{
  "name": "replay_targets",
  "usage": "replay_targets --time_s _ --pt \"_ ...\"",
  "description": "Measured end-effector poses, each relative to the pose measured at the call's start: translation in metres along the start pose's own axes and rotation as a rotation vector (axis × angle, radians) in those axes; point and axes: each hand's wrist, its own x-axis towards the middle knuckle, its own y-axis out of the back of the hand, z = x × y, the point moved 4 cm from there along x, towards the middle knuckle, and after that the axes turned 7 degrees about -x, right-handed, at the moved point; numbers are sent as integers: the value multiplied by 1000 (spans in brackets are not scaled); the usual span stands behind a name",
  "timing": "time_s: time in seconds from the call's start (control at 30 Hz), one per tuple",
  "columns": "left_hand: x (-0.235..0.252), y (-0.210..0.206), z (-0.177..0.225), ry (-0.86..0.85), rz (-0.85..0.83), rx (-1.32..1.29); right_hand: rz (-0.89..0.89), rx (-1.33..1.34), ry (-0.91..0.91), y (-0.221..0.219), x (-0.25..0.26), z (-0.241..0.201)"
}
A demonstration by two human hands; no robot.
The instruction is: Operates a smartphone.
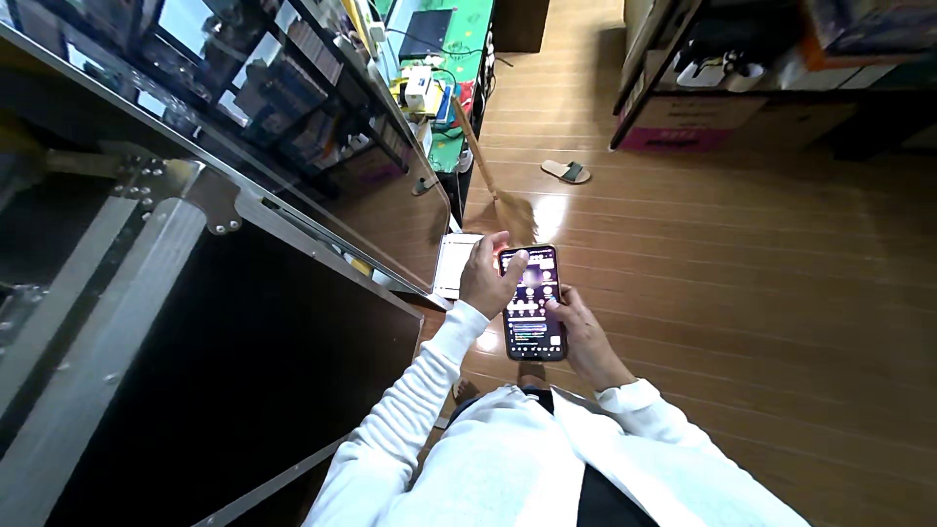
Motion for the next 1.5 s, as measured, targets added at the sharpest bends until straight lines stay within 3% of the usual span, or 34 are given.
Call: replay_targets --time_s 0.73,1.2,1.5 --pt "6 -8 -1 31 -44 12 -6 -29 -4 5 1 3" --pt "18 -22 10 183 -58 264 -7 -133 23 9 7 -6" --pt "26 -23 9 83 -4 0 -29 -63 19 20 19 -12"
